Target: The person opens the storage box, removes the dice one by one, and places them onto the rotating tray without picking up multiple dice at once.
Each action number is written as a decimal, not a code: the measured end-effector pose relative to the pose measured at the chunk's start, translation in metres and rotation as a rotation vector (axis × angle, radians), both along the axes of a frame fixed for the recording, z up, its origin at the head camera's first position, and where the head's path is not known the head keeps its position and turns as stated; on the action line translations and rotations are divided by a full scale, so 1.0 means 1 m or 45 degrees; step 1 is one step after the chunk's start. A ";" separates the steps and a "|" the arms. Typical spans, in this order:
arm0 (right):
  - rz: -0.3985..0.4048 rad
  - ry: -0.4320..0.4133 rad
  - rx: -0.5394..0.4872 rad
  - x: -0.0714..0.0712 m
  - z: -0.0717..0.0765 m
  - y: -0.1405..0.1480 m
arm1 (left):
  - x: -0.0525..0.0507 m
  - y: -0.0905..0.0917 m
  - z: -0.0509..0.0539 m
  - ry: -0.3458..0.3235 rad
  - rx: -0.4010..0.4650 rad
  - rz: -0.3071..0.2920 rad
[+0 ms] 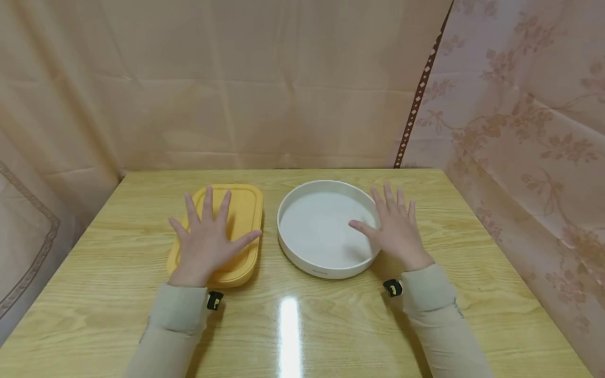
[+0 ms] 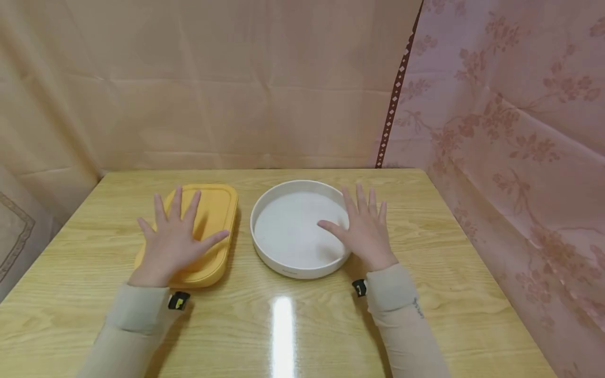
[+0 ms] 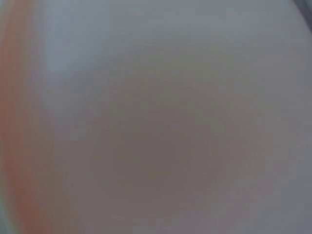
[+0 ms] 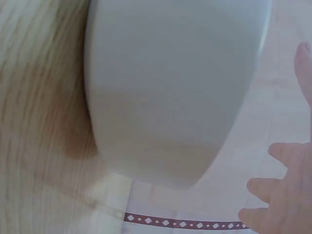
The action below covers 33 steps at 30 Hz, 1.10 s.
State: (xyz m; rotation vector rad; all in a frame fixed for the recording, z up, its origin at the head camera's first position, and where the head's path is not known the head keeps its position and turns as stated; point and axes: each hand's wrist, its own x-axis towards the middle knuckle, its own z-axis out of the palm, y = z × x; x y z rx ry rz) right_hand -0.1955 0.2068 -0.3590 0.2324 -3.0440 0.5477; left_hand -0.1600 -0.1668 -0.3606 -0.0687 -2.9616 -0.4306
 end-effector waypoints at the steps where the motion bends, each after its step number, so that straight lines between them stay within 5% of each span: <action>1: 0.007 0.015 -0.021 0.000 0.001 0.000 | 0.000 -0.001 0.001 0.005 0.002 0.001; 9: 0.047 0.067 -0.125 0.001 0.011 -0.001 | 0.002 -0.001 0.013 0.089 0.018 -0.010; 18: 0.140 0.079 -0.386 0.004 0.013 -0.015 | 0.006 -0.003 0.027 0.249 0.123 -0.010; 33: 0.254 0.114 -0.650 0.018 0.026 -0.050 | 0.018 -0.009 0.038 0.707 0.313 -0.142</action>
